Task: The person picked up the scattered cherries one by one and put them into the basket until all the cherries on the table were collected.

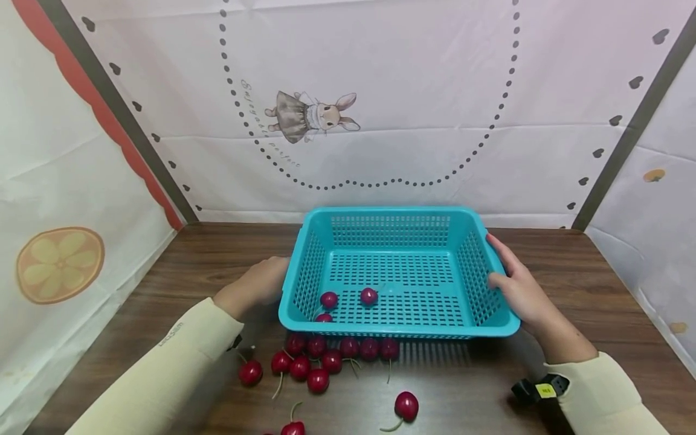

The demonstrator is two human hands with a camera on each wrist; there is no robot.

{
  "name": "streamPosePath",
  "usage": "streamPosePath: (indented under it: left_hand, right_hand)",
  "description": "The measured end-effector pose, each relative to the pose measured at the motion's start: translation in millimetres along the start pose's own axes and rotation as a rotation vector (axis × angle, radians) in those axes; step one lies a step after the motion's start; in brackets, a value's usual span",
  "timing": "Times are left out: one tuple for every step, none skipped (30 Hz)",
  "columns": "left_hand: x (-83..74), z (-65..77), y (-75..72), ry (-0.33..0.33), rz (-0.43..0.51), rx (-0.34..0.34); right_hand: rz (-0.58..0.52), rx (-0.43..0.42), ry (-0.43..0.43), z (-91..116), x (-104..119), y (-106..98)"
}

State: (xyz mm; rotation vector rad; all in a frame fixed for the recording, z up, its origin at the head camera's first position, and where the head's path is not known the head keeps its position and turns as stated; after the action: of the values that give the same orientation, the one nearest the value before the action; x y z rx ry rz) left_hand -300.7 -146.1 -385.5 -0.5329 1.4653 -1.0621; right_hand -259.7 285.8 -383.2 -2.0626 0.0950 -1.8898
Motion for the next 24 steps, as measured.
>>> streamPosePath:
  left_hand:
    - [1.8,-0.1,-1.4,-0.014,-0.033,-0.006]
    - [3.6,-0.1,-2.9,-0.031,-0.059,-0.01]
    - [5.3,-0.1,-4.5,-0.042,-0.095,-0.015]
    - [6.8,-0.1,-6.7,-0.053,-0.143,-0.024]
    - [8.6,0.2,-8.9,-0.067,-0.18,-0.031]
    - [10.6,0.7,-11.1,-0.08,-0.212,-0.037]
    - [11.9,1.6,-13.4,-0.098,-0.231,-0.045]
    - [12.7,3.4,-15.9,-0.111,-0.247,-0.055]
    - [13.5,5.4,-18.4,-0.124,-0.261,-0.066]
    - [14.3,7.0,-20.2,-0.138,-0.273,-0.078]
    - [15.0,8.7,-21.9,-0.148,-0.284,-0.092]
    - [15.6,10.5,-23.9,-0.158,-0.292,-0.105]
    - [16.0,12.5,-25.8,-0.168,-0.294,-0.113]
    - [16.2,14.2,-27.6,-0.175,-0.297,-0.121]
    - [16.0,15.7,-29.4,-0.18,-0.302,-0.131]
    - [15.9,17.1,-31.1,-0.187,-0.304,-0.139]
    - [15.6,18.5,-32.9,-0.192,-0.304,-0.146]
    - [15.3,19.7,-34.8,-0.195,-0.305,-0.153]
    - [15.3,20.8,-36.7,-0.199,-0.307,-0.16]
    - [15.0,21.6,-38.6,-0.201,-0.312,-0.171]
    - [14.9,22.2,-40.5,-0.202,-0.317,-0.182]
    - [14.9,22.7,-42.2,-0.202,-0.319,-0.19]
    - [14.7,23.0,-43.8,-0.201,-0.324,-0.198]
    - [14.6,23.3,-45.5,-0.199,-0.326,-0.206]
  right_hand:
    - [0.0,-0.002,0.002,0.2,0.0,0.1]
    - [-0.001,-0.003,0.003,0.6,0.0,-0.1]
    - [-0.003,-0.004,0.004,0.7,0.1,-0.1]
    - [-0.002,-0.005,0.005,0.8,0.3,-0.1]
    - [-0.001,-0.005,0.002,1.0,0.5,-0.1]
    - [0.001,-0.005,0.003,1.0,0.8,0.1]
    - [0.001,-0.002,0.003,1.0,1.2,0.6]
    - [0.0,0.001,0.003,0.8,1.5,0.9]
    - [-0.003,0.004,0.002,0.6,1.8,1.3]
    - [-0.004,0.006,0.003,0.3,1.4,1.7]
    - [-0.006,0.008,0.002,0.0,1.2,2.1]
    - [-0.006,0.009,0.004,-0.2,1.2,2.7]
    - [-0.007,0.011,0.001,-0.5,1.2,3.1]
    - [-0.007,0.01,0.0,-0.7,1.2,3.3]
    - [-0.007,0.008,-0.001,-0.8,1.2,3.4]
    - [-0.005,0.006,-0.002,-0.9,1.2,3.4]
    - [-0.003,0.004,-0.003,-0.9,1.3,3.4]
    - [-0.002,0.003,-0.004,-0.7,1.3,3.3]
    - [-0.001,0.002,-0.004,-0.6,1.4,3.1]
    - [0.0,0.001,-0.001,-0.5,1.3,2.9]
    - [0.001,0.001,-0.003,-0.4,1.2,2.5]
    - [0.001,0.0,-0.003,-0.4,1.2,2.2]
    - [0.003,0.0,-0.003,-0.3,1.3,1.9]
    - [0.004,-0.001,-0.004,-0.3,1.3,1.6]
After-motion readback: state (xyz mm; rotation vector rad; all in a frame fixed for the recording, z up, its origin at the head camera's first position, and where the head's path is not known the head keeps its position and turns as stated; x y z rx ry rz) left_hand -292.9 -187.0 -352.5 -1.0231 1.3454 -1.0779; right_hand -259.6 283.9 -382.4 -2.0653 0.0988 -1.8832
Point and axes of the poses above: each hand's wrist, its own z-axis away from the middle knuckle, its own y-axis out of the palm, x = y × z, the point moved 3 cm from there along -z, towards the middle knuckle, and after that the axes turned 6 degrees about -y, right-handed, at the moved point
